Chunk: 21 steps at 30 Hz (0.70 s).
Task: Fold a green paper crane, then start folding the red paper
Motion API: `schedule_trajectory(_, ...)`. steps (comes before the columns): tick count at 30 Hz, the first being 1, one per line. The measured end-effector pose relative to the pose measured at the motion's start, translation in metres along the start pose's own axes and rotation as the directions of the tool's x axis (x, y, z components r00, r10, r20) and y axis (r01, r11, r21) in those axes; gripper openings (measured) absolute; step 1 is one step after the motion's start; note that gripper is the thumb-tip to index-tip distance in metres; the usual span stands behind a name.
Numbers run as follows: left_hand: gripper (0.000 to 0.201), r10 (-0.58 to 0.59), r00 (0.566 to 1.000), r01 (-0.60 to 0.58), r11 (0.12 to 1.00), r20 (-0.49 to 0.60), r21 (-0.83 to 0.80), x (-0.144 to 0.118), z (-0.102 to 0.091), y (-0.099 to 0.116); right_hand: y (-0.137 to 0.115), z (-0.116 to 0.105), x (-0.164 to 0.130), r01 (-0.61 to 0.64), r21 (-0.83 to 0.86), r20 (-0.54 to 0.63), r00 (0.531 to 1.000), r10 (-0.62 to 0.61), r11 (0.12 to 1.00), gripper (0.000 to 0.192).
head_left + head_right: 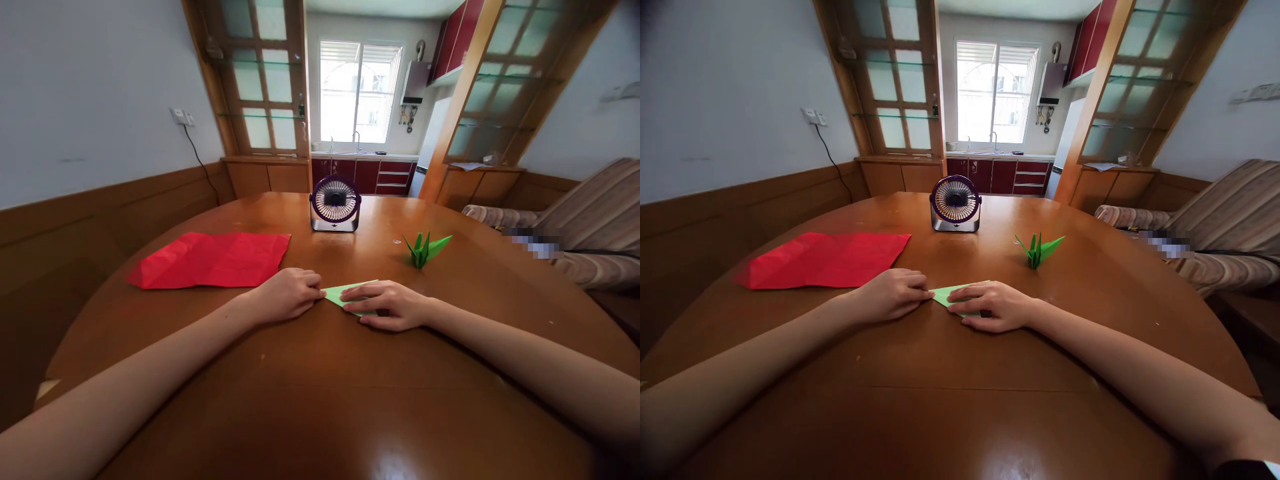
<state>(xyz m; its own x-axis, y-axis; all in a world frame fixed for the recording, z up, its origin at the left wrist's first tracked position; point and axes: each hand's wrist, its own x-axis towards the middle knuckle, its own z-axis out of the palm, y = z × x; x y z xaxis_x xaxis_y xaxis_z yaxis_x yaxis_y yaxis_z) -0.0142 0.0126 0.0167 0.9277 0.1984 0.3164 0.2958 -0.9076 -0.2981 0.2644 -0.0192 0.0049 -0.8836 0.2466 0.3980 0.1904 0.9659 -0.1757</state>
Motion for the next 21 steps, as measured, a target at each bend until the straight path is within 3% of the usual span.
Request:
schedule_trajectory(6, 0.025, -0.031, 0.999, 0.032, 0.999, 0.045, -0.03, 0.0009, -0.0037, 0.0058, 0.0013, 0.0004, -0.0004, 0.007, 0.005, -0.006, 1.0, -0.007, 1.0, 0.03)
schedule_trajectory(21, 0.032, -0.006, 1.0, 0.006, 1.0, 0.023, 0.015, -0.0003, 0.0001, 0.0085, 0.0009, -0.0015, -0.0001, 0.032, 0.108, -0.031, 0.999, -0.029, 0.994, 0.031)
